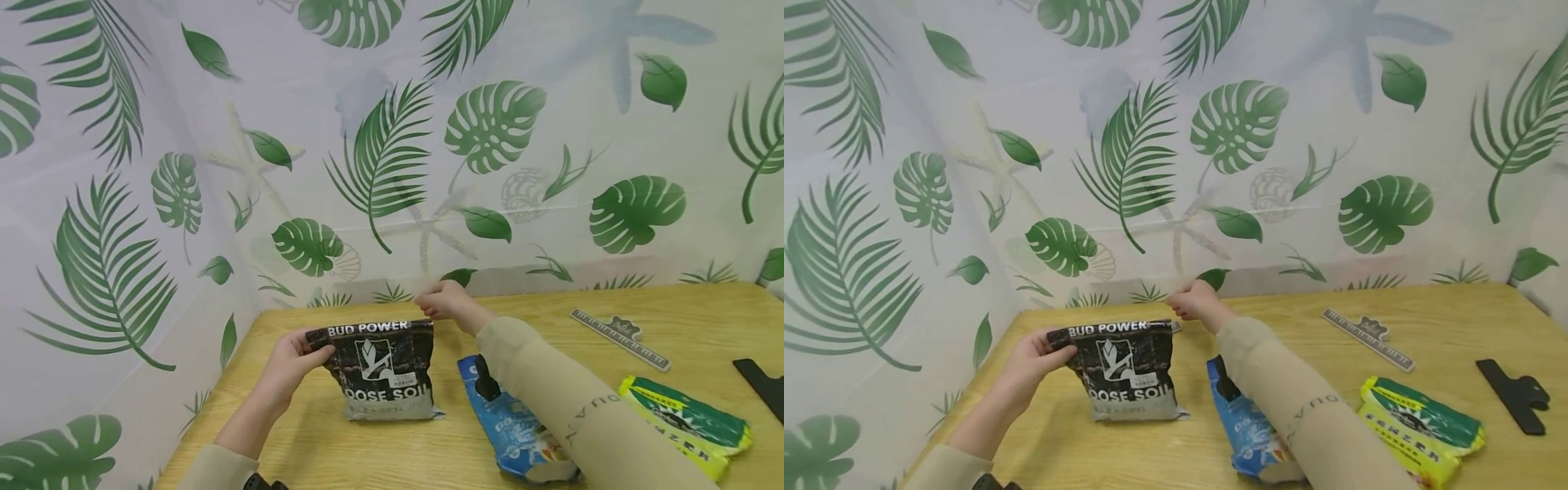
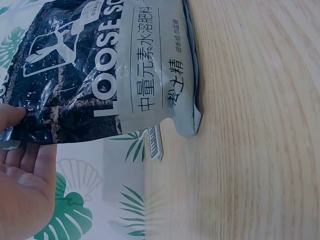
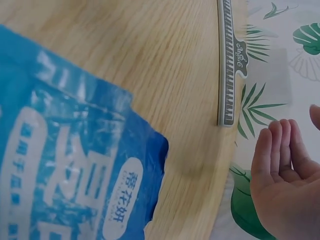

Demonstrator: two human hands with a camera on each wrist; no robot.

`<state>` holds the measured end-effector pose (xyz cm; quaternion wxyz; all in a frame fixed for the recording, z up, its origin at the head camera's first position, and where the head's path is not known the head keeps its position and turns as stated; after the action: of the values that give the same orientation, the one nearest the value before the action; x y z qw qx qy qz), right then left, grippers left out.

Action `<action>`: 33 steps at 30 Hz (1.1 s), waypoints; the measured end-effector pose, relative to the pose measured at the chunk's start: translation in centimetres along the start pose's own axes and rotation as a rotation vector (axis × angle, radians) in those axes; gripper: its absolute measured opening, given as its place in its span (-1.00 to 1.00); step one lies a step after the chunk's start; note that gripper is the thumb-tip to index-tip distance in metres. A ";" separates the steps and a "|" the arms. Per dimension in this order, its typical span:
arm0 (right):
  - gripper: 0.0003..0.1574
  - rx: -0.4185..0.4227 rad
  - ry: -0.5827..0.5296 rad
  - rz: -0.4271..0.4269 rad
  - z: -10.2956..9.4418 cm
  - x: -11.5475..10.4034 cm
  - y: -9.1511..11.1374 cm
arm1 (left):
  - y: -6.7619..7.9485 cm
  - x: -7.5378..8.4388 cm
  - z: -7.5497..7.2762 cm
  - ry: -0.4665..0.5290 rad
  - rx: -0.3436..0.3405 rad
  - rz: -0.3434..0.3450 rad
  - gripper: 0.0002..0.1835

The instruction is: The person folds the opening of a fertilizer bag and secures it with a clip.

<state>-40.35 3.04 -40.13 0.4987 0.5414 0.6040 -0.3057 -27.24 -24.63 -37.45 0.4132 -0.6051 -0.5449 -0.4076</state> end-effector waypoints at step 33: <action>-0.49 -0.099 0.362 -0.146 1.6 1.1 -0.4 | -0.2 0.1 0.1 0.014 -0.010 0.001 -0.81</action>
<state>-40.20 1.84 -41.71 0.3846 0.5170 0.7357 -0.2086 -27.42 -24.54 -37.35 0.4141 -0.6048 -0.5394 -0.4144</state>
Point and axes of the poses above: each hand's wrist, its own y-axis away from the middle knuckle, its own z-axis out of the palm, x = y × z, the point moved 3 cm from there along -y, towards the middle knuckle, and after that the axes turned 2 degrees about z, right-handed, at the moved point
